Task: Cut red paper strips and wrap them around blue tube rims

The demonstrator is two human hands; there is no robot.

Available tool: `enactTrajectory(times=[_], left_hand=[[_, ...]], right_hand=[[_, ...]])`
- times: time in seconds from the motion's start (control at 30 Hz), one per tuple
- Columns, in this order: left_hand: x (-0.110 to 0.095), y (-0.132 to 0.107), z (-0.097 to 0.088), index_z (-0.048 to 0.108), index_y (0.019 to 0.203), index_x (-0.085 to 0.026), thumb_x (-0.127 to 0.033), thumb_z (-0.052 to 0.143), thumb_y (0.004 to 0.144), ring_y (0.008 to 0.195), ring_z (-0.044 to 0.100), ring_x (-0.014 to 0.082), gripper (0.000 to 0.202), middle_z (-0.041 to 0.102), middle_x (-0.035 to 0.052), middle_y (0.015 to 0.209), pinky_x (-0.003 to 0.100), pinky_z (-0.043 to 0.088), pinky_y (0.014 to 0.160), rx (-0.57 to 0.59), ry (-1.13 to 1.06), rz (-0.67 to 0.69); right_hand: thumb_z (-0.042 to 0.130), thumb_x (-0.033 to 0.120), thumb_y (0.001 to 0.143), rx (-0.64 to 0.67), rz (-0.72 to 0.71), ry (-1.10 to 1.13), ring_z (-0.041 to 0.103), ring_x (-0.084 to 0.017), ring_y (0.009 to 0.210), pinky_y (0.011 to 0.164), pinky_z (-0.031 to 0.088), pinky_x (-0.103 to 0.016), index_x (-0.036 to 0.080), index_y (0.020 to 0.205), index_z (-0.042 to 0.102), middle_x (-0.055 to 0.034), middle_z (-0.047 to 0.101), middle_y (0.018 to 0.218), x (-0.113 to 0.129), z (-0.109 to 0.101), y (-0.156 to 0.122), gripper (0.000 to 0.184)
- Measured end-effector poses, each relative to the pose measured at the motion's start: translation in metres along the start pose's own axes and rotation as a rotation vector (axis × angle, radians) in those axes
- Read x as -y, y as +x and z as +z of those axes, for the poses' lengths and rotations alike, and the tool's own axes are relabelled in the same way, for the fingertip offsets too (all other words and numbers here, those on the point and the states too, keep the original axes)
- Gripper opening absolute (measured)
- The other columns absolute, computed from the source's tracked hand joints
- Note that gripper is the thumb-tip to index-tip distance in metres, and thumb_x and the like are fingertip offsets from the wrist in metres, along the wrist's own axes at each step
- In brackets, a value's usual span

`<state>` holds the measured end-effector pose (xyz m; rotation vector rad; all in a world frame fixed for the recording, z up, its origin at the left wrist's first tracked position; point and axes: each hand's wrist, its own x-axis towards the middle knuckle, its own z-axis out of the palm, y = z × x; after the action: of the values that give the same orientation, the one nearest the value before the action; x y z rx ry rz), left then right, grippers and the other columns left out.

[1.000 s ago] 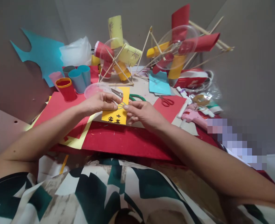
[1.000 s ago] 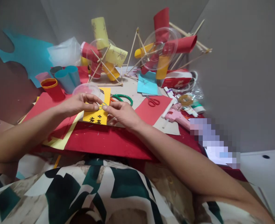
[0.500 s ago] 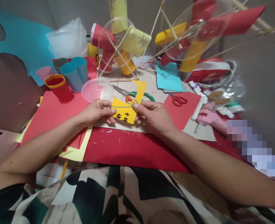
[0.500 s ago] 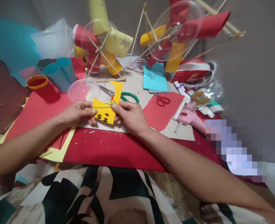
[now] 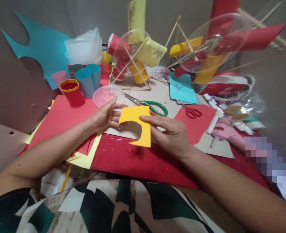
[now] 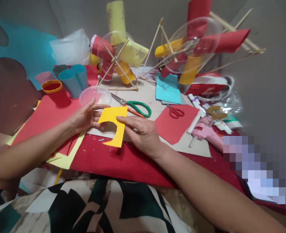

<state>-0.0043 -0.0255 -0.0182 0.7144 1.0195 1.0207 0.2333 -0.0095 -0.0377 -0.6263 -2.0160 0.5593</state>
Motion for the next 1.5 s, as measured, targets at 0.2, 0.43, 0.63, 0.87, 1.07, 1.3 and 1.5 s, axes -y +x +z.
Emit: enactTrajectory(times=[0.2, 0.43, 0.63, 0.87, 1.07, 1.3, 1.5], left_hand=[[0.006, -0.004, 0.001, 0.07, 0.1, -0.008, -0.016, 0.08, 0.075, 0.062, 0.073, 0.0154, 0.028, 0.076, 0.0083, 0.078, 0.022, 0.061, 0.058, 0.102, 0.105, 0.029], [0.009, -0.004, 0.0, 0.071, 0.102, -0.009, -0.013, 0.074, 0.08, 0.062, 0.073, 0.015, 0.023, 0.076, 0.0084, 0.079, 0.024, 0.061, 0.06, 0.032, 0.15, 0.1], [0.012, -0.001, -0.003, 0.073, 0.095, -0.01, -0.019, 0.078, 0.079, 0.067, 0.071, 0.0126, 0.019, 0.076, 0.0075, 0.082, 0.022, 0.056, 0.062, 0.092, 0.121, 0.104], [0.005, -0.005, -0.007, 0.075, 0.09, -0.012, -0.024, 0.087, 0.071, 0.071, 0.072, 0.0133, 0.026, 0.077, 0.006, 0.084, 0.025, 0.056, 0.07, 0.073, 0.148, 0.078], [0.003, -0.01, -0.004, 0.076, 0.085, -0.009, -0.02, 0.085, 0.071, 0.066, 0.072, 0.0157, 0.021, 0.077, 0.009, 0.08, 0.025, 0.056, 0.063, 0.127, 0.224, 0.009], [-0.031, -0.041, -0.013, 0.075, 0.092, -0.015, -0.017, 0.082, 0.072, 0.073, 0.07, 0.0132, 0.021, 0.077, 0.004, 0.088, 0.025, 0.057, 0.071, -0.1, 0.348, 0.217], [-0.075, -0.107, -0.063, 0.078, 0.101, -0.021, -0.027, 0.083, 0.069, 0.075, 0.069, 0.0169, 0.034, 0.077, 0.0039, 0.089, 0.024, 0.055, 0.065, -0.321, 0.831, 0.111]], right_hand=[[0.05, 0.014, 0.091, 0.106, 0.068, 0.033, 0.076, -0.019, 0.098, 0.081, 0.063, -0.03, 0.018, 0.123, 0.072, -0.008, 0.078, 0.115, 0.0, 0.003, 0.005, 0.039], [0.075, 0.051, 0.076, 0.131, 0.778, 0.456, 0.056, -0.011, 0.051, 0.046, 0.047, -0.024, 0.017, 0.116, 0.066, 0.0007, 0.065, 0.068, 0.007, 0.004, 0.013, 0.053], [0.076, 0.061, 0.07, 0.397, 0.824, 0.451, 0.042, -0.008, 0.05, 0.046, 0.032, -0.023, 0.017, 0.071, 0.062, 0.0022, 0.052, 0.057, 0.008, 0.003, 0.014, 0.046], [0.071, 0.059, 0.076, 0.583, 0.754, 0.448, 0.046, -0.011, 0.059, 0.052, 0.036, -0.025, 0.017, 0.078, 0.065, 0.0, 0.057, 0.069, 0.008, 0.003, 0.01, 0.042], [0.069, 0.058, 0.079, 0.521, 0.695, 0.431, 0.042, -0.009, 0.053, 0.049, 0.033, -0.023, 0.017, 0.076, 0.065, 0.0024, 0.053, 0.062, 0.01, 0.003, 0.01, 0.041], [0.069, 0.066, 0.08, 0.328, 0.754, 0.529, 0.053, -0.009, 0.047, 0.047, 0.041, -0.022, 0.016, 0.09, 0.069, 0.0019, 0.059, 0.057, 0.005, 0.001, 0.009, 0.051], [0.072, 0.064, 0.075, 0.419, 0.734, 0.531, 0.055, -0.009, 0.047, 0.046, 0.042, -0.023, 0.014, 0.087, 0.068, 0.0002, 0.063, 0.058, 0.009, 0.004, 0.008, 0.051]])
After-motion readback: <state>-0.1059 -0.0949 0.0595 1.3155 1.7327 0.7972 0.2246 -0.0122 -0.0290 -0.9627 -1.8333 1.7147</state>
